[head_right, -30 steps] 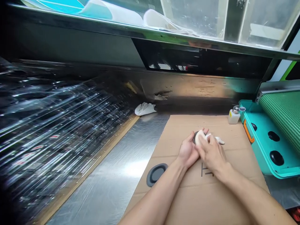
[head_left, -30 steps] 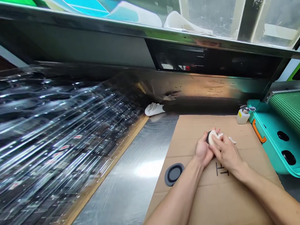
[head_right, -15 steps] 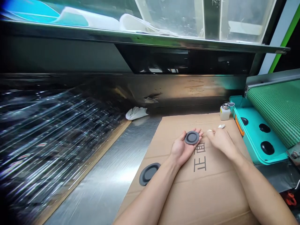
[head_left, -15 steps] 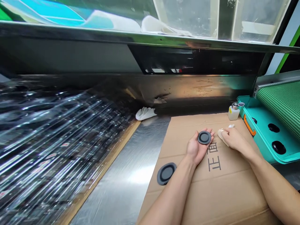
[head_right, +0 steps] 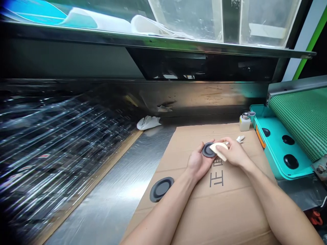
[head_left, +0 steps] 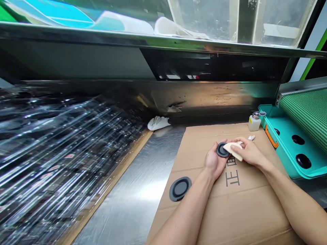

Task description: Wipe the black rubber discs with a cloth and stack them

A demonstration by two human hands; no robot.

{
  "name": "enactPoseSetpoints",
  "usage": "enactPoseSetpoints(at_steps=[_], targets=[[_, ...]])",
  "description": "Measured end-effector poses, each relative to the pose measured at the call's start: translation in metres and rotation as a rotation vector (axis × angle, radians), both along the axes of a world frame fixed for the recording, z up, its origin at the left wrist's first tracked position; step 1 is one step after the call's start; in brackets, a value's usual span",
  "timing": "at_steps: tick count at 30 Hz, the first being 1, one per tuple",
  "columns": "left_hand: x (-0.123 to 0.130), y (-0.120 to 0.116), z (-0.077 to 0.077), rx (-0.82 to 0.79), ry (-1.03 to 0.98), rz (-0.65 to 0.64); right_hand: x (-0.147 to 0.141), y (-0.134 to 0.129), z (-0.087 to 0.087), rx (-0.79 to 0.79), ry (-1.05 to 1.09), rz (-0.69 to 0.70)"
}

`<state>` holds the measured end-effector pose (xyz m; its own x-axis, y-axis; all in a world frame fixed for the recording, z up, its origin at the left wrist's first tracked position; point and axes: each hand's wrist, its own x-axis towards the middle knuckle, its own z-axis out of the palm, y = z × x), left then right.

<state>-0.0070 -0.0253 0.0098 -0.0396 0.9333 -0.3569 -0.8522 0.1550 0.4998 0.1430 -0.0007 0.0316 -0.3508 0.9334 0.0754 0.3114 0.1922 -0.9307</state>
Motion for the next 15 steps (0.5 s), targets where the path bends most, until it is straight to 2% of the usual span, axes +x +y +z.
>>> enactPoseSetpoints(at_steps=[4,8,11,15], targets=[[0.002,0.0,-0.001,0.018,0.003,-0.011,-0.015,-0.009,-0.01,0.217,-0.146,-0.121],[0.002,0.0,-0.002,0.003,0.014,-0.024,-0.01,-0.005,-0.007,0.212,-0.223,0.042],[0.003,0.0,-0.002,0.011,0.038,-0.035,-0.005,-0.002,-0.002,0.245,-0.245,-0.014],[0.003,0.0,-0.003,0.012,0.041,-0.043,-0.007,-0.004,0.0,0.318,-0.265,0.047]])
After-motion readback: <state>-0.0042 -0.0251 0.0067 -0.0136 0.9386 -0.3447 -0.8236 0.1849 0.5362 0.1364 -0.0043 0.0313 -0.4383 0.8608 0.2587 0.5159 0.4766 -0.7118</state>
